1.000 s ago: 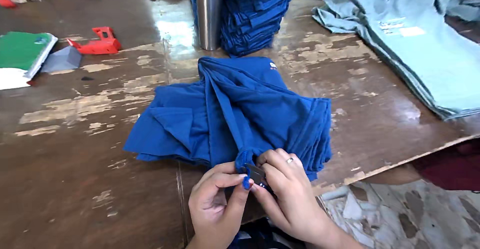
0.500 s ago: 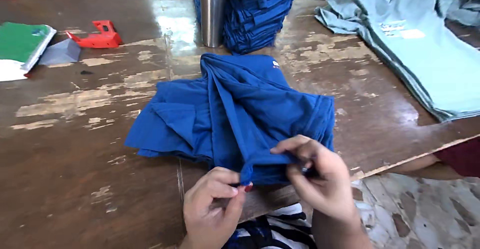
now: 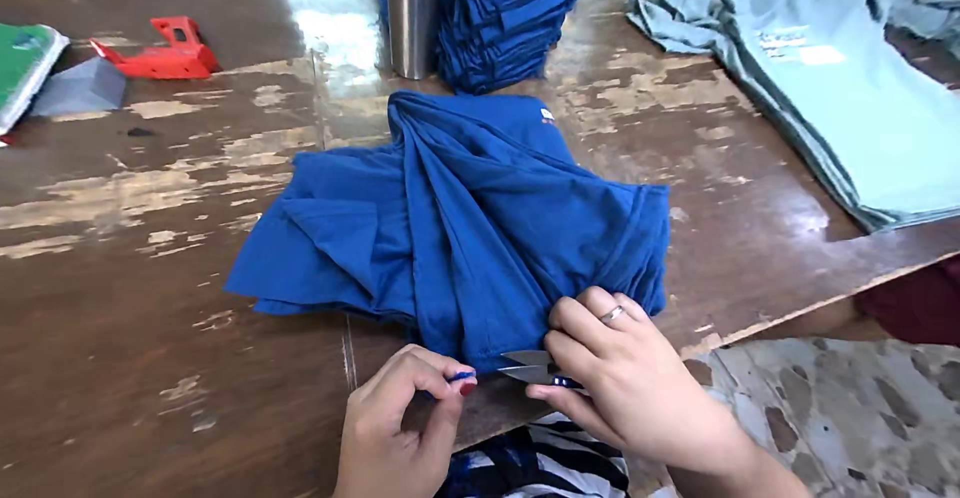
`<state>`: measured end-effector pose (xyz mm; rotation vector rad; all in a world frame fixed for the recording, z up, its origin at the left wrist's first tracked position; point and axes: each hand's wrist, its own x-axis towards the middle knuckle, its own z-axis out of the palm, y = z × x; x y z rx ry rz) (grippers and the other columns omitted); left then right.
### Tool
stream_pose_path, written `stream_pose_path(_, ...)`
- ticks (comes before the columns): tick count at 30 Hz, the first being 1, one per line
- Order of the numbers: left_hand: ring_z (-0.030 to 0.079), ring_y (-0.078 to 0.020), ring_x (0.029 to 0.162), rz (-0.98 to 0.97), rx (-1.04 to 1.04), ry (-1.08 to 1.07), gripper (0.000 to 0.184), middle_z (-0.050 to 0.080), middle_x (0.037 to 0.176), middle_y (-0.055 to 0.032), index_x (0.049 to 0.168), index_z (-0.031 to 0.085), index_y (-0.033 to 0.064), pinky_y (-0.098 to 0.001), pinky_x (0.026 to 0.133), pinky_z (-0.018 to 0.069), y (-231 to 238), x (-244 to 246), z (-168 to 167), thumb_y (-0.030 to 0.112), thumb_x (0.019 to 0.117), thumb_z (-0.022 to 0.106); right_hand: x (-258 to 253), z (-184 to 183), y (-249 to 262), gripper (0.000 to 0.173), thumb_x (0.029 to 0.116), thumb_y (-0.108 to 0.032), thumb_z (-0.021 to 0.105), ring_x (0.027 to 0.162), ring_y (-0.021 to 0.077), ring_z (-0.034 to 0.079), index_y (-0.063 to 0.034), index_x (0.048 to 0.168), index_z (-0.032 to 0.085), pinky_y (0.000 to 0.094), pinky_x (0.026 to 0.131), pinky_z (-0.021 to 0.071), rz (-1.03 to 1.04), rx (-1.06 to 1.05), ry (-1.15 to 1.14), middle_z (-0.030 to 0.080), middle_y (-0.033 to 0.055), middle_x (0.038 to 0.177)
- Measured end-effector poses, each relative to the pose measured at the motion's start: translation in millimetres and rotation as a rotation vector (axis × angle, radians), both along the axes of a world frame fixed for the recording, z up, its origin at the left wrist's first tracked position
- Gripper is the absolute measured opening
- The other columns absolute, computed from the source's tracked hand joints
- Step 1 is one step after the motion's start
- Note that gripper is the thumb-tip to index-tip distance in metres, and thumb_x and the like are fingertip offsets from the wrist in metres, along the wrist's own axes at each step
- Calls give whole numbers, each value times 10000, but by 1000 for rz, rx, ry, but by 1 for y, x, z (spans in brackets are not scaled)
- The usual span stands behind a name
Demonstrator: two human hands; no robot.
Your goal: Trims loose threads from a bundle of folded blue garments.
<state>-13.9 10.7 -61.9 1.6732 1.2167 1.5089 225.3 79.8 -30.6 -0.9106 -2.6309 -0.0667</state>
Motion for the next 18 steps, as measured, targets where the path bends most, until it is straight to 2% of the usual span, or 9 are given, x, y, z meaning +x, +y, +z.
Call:
stream_pose_path(4, 694, -30, 919, -76, 8, -72, 111, 706, 959, 38, 936, 596, 125, -164, 794, 583, 1, 0, 4, 157, 969, 698, -6, 1, -3, 525, 1054, -542, 361, 876, 284, 562, -145, 804, 596, 414, 715, 406, -46, 26, -44, 601, 72, 910)
stream_pose_path(9, 698, -30, 913, -61, 21, -71, 109, 708, 939, 51, 929, 612, 131, -171, 801, 588, 2, -2, 3, 156, 959, 713, -12, 2, -5, 515, 1056, -496, 380, 850, 285, 574, -140, 754, 598, 416, 680, 408, -91, 29, -61, 607, 74, 884)
stream_pose_path(14, 700, -33, 902, -58, 33, -86, 109, 704, 925, 53, 920, 622, 129, -182, 810, 593, 2, -3, 1, 134, 942, 728, -5, 3, -1, 524, 1038, -565, 392, 841, 280, 552, -147, 795, 594, 413, 691, 403, -22, 0, -55, 578, 66, 880)
stream_pose_path(18, 683, -50, 927, -124, 92, -46, 137, 693, 917, 31, 904, 585, 107, -197, 843, 572, 5, -4, 0, 115, 953, 713, -13, 0, -7, 500, 1042, -516, 408, 852, 296, 587, -142, 790, 625, 430, 676, 419, -85, 63, -71, 627, 80, 908)
